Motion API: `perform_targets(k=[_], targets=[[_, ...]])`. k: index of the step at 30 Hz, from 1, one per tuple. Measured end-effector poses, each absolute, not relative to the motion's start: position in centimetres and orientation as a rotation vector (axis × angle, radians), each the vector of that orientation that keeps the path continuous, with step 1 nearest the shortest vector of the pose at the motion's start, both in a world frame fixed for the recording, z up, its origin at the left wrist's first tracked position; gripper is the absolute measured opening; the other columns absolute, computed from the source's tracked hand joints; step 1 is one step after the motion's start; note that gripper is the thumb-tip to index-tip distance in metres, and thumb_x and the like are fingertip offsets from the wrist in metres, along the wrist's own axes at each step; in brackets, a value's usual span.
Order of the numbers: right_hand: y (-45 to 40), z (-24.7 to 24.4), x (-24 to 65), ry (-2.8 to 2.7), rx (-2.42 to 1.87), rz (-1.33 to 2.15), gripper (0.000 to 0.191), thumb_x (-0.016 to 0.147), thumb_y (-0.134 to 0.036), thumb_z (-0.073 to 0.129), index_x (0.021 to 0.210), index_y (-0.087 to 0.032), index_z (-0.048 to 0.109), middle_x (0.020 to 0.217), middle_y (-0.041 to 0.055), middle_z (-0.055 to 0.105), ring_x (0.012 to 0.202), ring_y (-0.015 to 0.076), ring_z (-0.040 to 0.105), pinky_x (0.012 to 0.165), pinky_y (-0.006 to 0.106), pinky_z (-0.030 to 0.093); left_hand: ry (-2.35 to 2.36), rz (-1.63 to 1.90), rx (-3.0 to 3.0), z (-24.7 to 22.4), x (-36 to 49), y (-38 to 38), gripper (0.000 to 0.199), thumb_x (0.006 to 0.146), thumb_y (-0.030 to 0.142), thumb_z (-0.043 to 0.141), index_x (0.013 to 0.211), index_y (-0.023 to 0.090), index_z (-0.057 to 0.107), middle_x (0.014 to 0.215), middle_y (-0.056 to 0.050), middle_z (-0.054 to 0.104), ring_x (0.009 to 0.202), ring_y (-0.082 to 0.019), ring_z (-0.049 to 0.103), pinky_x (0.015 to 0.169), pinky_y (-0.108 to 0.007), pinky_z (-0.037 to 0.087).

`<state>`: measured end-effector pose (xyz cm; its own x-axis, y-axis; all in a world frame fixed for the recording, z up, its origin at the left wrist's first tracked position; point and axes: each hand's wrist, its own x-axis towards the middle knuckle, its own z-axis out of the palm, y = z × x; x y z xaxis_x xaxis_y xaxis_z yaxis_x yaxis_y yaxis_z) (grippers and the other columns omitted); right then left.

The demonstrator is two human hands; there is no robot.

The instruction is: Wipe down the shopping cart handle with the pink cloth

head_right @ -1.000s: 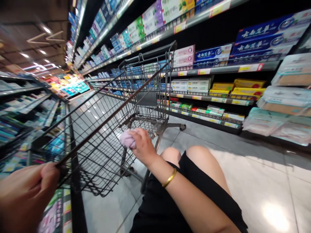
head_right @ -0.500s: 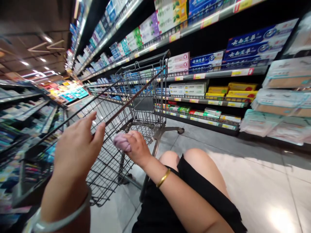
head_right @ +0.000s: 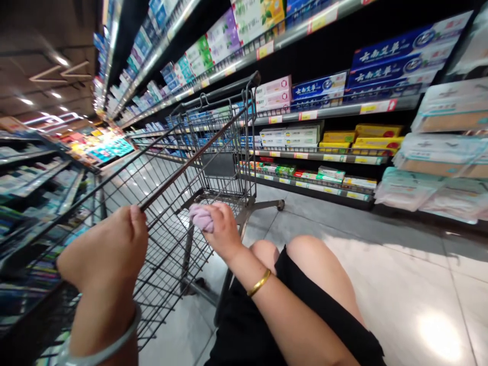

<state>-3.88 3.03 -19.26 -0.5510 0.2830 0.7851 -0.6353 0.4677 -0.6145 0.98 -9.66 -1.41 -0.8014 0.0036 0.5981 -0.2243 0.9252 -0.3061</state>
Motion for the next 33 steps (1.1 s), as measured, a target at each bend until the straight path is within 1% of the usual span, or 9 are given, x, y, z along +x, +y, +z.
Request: perform_targets(k=[3, 8, 12, 14, 21, 25, 27, 29, 33], targets=[[2.9, -19.1, -3.6, -1.787, 0.266, 1.23, 0.059, 0.078, -0.01, 0.07, 0.134, -0.023, 0.055, 0.126, 0.0127, 0.057, 0.12, 0.0272, 0.057, 0.106, 0.047, 0.054, -2.459, 0.497, 0.201, -1.4, 1.8, -9.9, 0.062, 0.105, 0.047, 0.012, 0.083, 0.021, 0.063, 0.07, -0.005, 0.056, 0.053, -0.015, 0.02, 0.059, -0.032, 0.012], [0.8, -19.5, -2.2, -1.716, 0.583, 1.111, 0.06, 0.08, -0.015, 0.071, 0.137, -0.025, 0.054, 0.128, 0.0129, 0.056, 0.119, 0.0269, 0.057, 0.103, 0.047, 0.056, -2.414, 0.496, 0.19, -1.7, 3.0, -10.9, 0.054, 0.105, 0.047, 0.018, 0.078, 0.021, 0.056, 0.067, -0.002, 0.045, 0.056, -0.015, 0.011, 0.06, -0.032, 0.011], [2.2, -19.9, -2.8, -1.749, 0.339, 1.204, 0.067, 0.078, -0.011, 0.07, 0.139, -0.033, 0.054, 0.13, 0.0089, 0.052, 0.121, 0.0249, 0.057, 0.103, 0.047, 0.057, -2.39, 0.474, 0.198, -1.9, 3.9, -11.8, 0.048, 0.105, 0.045, 0.02, 0.073, 0.021, 0.047, 0.065, 0.0, 0.035, 0.057, -0.014, 0.008, 0.059, -0.032, 0.011], [2.7, -19.5, -2.7, -1.754, 0.261, 1.199, 0.067, 0.077, -0.009, 0.069, 0.138, -0.034, 0.055, 0.129, 0.0085, 0.052, 0.121, 0.0247, 0.057, 0.104, 0.048, 0.056, -2.374, 0.481, 0.202, -2.1, 4.3, -12.4, 0.046, 0.105, 0.045, 0.022, 0.071, 0.021, 0.044, 0.065, 0.001, 0.034, 0.057, -0.014, 0.007, 0.058, -0.032, 0.012], [1.0, -18.1, -0.2, -1.788, 0.748, 1.034, 0.044, 0.081, -0.023, 0.075, 0.123, -0.029, 0.067, 0.124, 0.0079, 0.06, 0.11, 0.024, 0.059, 0.095, 0.041, 0.058, -2.319, 0.594, 0.154, -2.4, 5.6, -13.6, 0.042, 0.104, 0.041, 0.026, 0.073, 0.023, 0.048, 0.066, -0.002, 0.046, 0.056, -0.016, 0.015, 0.055, -0.031, 0.016], [3.0, -19.4, -2.2, -1.851, 0.336, 1.212, 0.049, 0.075, -0.013, 0.072, 0.121, -0.027, 0.068, 0.123, 0.0098, 0.058, 0.115, 0.0269, 0.059, 0.1, 0.047, 0.056, -2.342, 0.657, 0.166, -2.1, 6.1, -13.5, 0.045, 0.105, 0.04, 0.022, 0.077, 0.022, 0.053, 0.068, -0.004, 0.054, 0.056, -0.017, 0.031, 0.053, -0.031, 0.019], [3.8, -19.7, -2.7, -1.877, 0.176, 1.252, 0.052, 0.072, -0.01, 0.071, 0.121, -0.027, 0.068, 0.123, 0.01, 0.056, 0.116, 0.028, 0.059, 0.102, 0.049, 0.054, -2.342, 0.675, 0.15, -2.2, 6.1, -13.9, 0.046, 0.105, 0.041, 0.022, 0.077, 0.023, 0.054, 0.068, -0.004, 0.055, 0.056, -0.018, 0.035, 0.053, -0.031, 0.019], [3.7, -19.4, -2.4, -1.897, 0.251, 1.22, 0.054, 0.072, -0.01, 0.072, 0.123, -0.028, 0.067, 0.125, 0.0096, 0.056, 0.117, 0.0277, 0.058, 0.103, 0.049, 0.054, -2.341, 0.687, 0.148, -2.4, 6.0, -14.3, 0.046, 0.105, 0.041, 0.021, 0.077, 0.023, 0.053, 0.068, -0.004, 0.054, 0.056, -0.018, 0.036, 0.053, -0.031, 0.019], [2.2, -18.6, -1.1, -1.869, 0.644, 1.095, 0.052, 0.075, -0.015, 0.075, 0.124, -0.03, 0.067, 0.127, 0.0083, 0.058, 0.115, 0.0255, 0.058, 0.099, 0.044, 0.055, -2.333, 0.69, 0.139, -2.6, 5.9, -14.8, 0.041, 0.104, 0.04, 0.025, 0.075, 0.023, 0.048, 0.068, -0.004, 0.052, 0.057, -0.018, 0.03, 0.055, -0.031, 0.018]])
